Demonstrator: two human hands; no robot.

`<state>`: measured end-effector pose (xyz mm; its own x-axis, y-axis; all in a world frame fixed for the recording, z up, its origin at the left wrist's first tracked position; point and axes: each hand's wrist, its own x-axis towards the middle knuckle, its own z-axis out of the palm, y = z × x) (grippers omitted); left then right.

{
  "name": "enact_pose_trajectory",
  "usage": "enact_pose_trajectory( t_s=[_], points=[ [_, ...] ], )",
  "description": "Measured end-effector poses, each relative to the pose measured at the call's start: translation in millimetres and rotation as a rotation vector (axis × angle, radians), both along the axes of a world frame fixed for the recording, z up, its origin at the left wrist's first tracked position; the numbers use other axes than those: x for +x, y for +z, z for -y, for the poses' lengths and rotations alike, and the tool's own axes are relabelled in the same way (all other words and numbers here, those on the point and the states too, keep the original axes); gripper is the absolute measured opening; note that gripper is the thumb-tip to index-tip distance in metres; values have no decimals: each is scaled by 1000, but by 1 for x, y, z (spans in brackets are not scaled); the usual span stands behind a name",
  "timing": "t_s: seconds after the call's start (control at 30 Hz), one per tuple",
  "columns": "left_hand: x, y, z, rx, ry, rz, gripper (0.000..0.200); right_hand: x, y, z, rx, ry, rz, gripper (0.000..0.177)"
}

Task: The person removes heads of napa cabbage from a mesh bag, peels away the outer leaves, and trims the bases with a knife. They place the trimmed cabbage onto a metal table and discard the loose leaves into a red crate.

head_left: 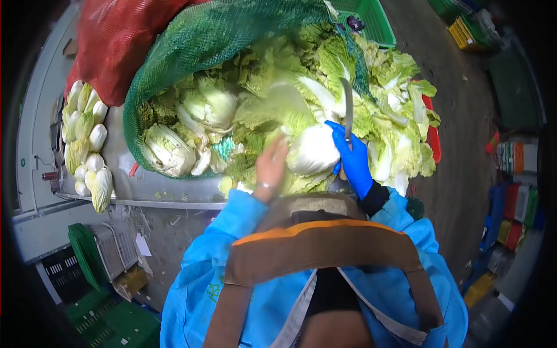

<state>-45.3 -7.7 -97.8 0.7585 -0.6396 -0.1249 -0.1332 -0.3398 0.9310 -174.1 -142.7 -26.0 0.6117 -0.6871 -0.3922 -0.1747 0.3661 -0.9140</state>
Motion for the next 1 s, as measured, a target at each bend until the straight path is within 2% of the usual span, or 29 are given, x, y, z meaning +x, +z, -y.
enact_pose_trajectory(
  t_s=[0.03, 0.1, 0.17, 0.2, 0.23, 0.27, 0.3, 0.37, 0.4, 0.43, 0.47, 0.5, 0.57, 0.6, 0.67, 0.7, 0.73, 0.77, 0.83, 0.87, 0.93, 0.97, 1.0],
  points=[
    [-2, 22, 0, 17, -5, -14, 40, -2, 1, -13, 17, -5, -14, 34],
    [2, 86, 19, -111, 20, 453, 50, 0, 8, -25, -70, 122, 29, 35],
    [-11, 54, 20, -138, -284, 96, 56, 5, -5, -13, -76, 187, 13, 34],
    [-10, 58, 20, -141, -322, 265, 55, 10, -24, 0, -39, 199, -2, 33],
    [-10, 62, 20, -140, -329, 272, 55, 16, -44, 11, 1, 202, -21, 31],
    [-15, 66, 16, -98, -391, 366, 54, 23, -64, 19, -277, 205, 51, 29],
    [-17, 69, 14, -62, -449, 466, 54, 30, -61, 23, -496, 199, -45, 29],
    [-8, 67, 16, -89, -429, 546, 47, 23, -48, 17, -139, 89, 81, 40],
    [0, 70, 17, -131, -383, 98, 42, 12, -36, 9, -136, 95, 73, 40],
    [6, 71, 19, -174, -321, -343, 37, 2, -23, 4, -267, 165, 132, 50],
    [8, 58, 22, -314, -290, -332, 28, -4, -15, 0, -403, 237, 198, 59],
    [6, 53, 26, -321, -284, -326, 28, -6, -19, -7, -376, 276, 362, 73],
    [-2, 45, 31, -378, -231, -234, 23, -6, -20, -7, -398, 315, 204, 76],
    [-2, 48, 31, -362, -106, -293, 19, -8, -21, -8, -403, 314, 204, 76],
    [5, 33, 21, -303, -76, -239, 20, -9, -24, -5, -152, 339, 281, 78],
    [11, 31, 19, -238, -44, -187, 20, -9, -21, -3, -346, 413, 259, 77],
    [14, 29, 18, -194, 22, -18, 21, -7, -21, -1, -398, 428, 238, 76],
    [19, 25, 6, -185, 18, -21, 21, -9, -24, -3, -437, 442, 209, 75],
    [30, 65, -9, -83, 161, 583, 44, -7, -27, -4, -350, 418, 261, 75],
    [23, 80, -8, -83, 165, 588, 44, -2, -28, -2, -276, 386, 318, 75],
    [-3, 97, -11, -56, -296, 511, 75, 6, -27, 3, -288, 464, 343, 75],
    [-4, 94, -11, -51, -285, 513, 75, 9, -23, 4, -312, 539, 371, 76],
    [-1, 88, -9, -1, -321, 434, 85, 15, -14, 0, -306, 571, 420, 75]
  ],
)
